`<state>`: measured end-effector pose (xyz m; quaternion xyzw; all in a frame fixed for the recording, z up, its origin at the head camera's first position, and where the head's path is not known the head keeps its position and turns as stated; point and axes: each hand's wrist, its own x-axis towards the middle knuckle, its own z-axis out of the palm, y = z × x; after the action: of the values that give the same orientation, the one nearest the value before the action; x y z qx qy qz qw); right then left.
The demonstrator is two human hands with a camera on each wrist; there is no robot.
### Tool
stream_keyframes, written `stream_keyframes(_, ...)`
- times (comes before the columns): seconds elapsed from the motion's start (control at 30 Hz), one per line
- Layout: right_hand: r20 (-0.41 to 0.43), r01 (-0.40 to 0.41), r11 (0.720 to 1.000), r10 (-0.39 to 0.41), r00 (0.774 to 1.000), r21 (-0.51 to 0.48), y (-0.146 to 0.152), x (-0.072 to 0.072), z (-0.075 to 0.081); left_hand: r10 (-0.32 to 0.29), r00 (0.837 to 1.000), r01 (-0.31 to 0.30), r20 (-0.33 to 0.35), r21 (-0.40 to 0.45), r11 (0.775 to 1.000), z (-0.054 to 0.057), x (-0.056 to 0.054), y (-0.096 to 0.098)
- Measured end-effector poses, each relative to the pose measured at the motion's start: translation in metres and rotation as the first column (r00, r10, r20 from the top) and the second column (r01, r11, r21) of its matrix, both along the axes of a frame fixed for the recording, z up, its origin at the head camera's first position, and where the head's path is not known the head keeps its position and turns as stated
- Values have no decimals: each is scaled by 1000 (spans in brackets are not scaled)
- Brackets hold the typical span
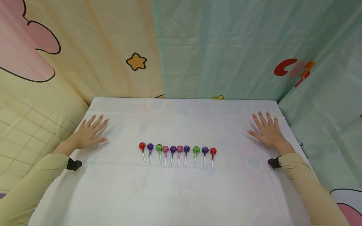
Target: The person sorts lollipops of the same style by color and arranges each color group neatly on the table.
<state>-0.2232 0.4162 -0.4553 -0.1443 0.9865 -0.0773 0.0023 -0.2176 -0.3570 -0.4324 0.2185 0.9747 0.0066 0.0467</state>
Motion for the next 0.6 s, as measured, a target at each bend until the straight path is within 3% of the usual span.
stream_keyframes(0.27, 2, -8, 1000, 8, 1000, -7, 0, -2, -2, 4, 1000, -4, -1, 29, 1000, -2, 1, -1)
stream_keyframes(0.6, -10, -12, 1000, 12, 1000, -5, -2, -1, -2, -40, 999, 41, -15, 42, 998, 0, 3, 1)
